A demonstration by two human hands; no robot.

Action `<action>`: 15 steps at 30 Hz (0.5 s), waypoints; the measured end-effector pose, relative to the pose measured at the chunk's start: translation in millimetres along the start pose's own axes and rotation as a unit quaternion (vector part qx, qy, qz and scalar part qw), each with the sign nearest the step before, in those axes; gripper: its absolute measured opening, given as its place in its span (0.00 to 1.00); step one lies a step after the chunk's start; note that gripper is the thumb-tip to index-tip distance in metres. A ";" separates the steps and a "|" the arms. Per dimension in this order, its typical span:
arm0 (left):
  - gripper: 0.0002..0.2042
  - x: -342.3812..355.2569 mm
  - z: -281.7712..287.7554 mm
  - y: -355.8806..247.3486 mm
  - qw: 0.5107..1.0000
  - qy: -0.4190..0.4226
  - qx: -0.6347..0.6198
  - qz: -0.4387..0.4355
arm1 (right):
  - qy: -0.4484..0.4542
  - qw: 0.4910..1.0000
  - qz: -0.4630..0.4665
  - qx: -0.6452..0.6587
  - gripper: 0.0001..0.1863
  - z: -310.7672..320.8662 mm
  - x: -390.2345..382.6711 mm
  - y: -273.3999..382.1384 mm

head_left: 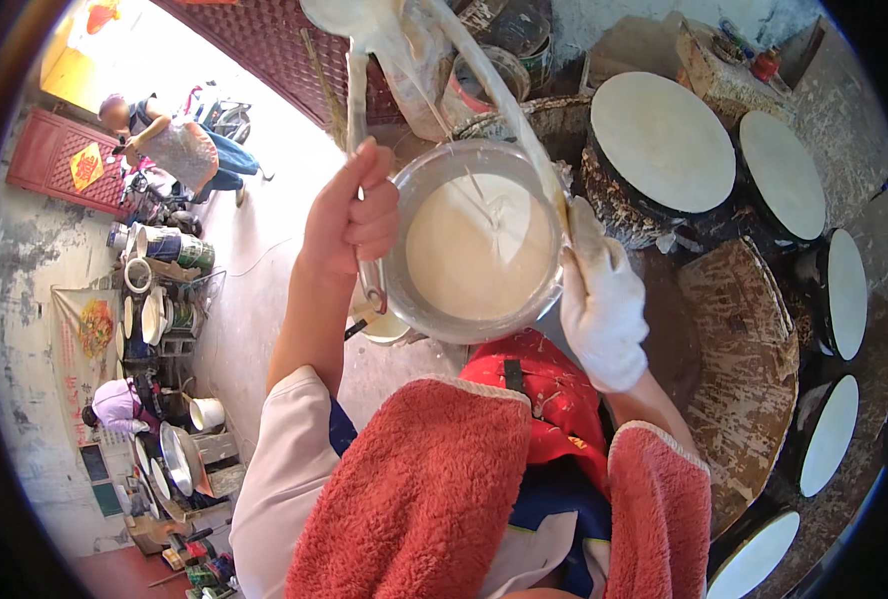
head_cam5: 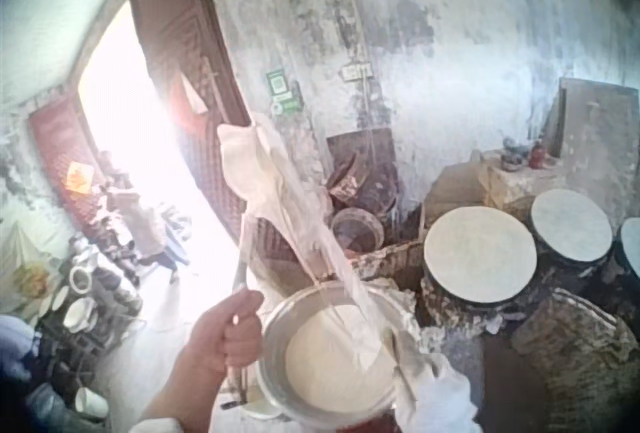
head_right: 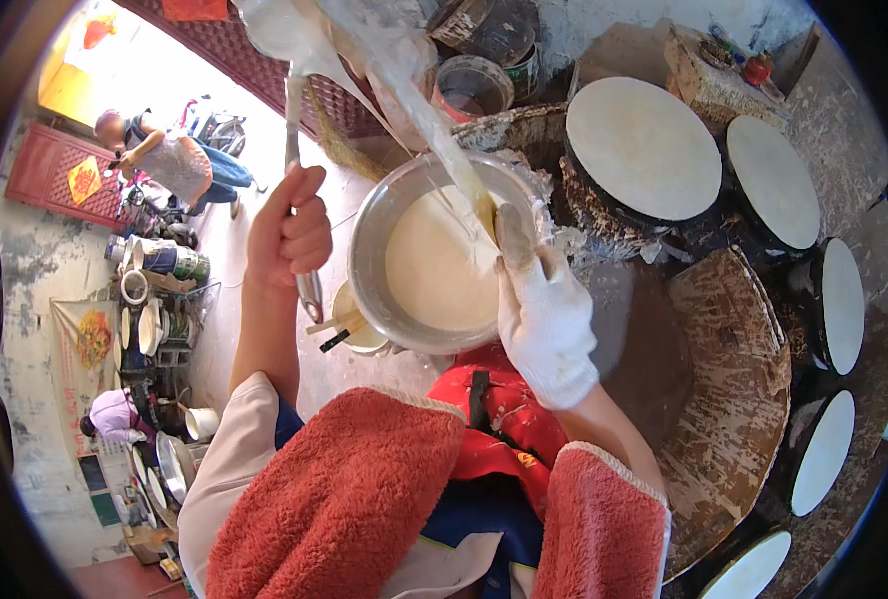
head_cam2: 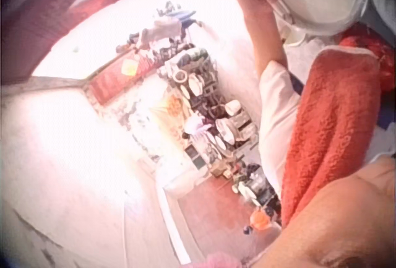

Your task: The person ladles batter onto multiple hot griddles, spreads it into thin circles, flips the crepes, and stacks the finished ones. The process is repeated continuously across several cooking surfaces.

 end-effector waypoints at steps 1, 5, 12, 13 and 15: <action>0.16 -6.1 16.2 4.8 0.991 -0.095 0.084 -0.033 | -0.015 1.000 0.012 -0.018 0.33 -11.8 -11.7 -6.2; 0.16 -27.1 40.9 77.6 0.882 -0.026 -0.463 0.087 | 0.098 0.986 0.013 -0.136 0.32 -76.7 -84.6 -52.7; 0.16 -37.3 118.4 119.1 0.857 -0.056 -0.506 0.081 | 0.289 0.932 -0.047 -0.211 0.19 -41.6 -212.4 -132.5; 0.16 -49.6 140.6 121.2 0.939 -0.179 -0.291 0.047 | 0.302 0.929 -0.091 -0.192 0.16 -29.4 -217.4 -138.4; 0.16 -78.0 169.1 104.3 0.919 -0.362 0.158 -0.004 | 0.171 0.965 -0.042 -0.193 0.17 -3.1 -205.3 -125.3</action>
Point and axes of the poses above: each hand's wrist, its own x-axis towards the middle knuckle, its own z-axis out of the back of the hand, y = z × x, the point moved 6 cm from there along x, towards the middle knuckle, and after that the axes turned 11 degrees about -x, right-handed, at the moved point
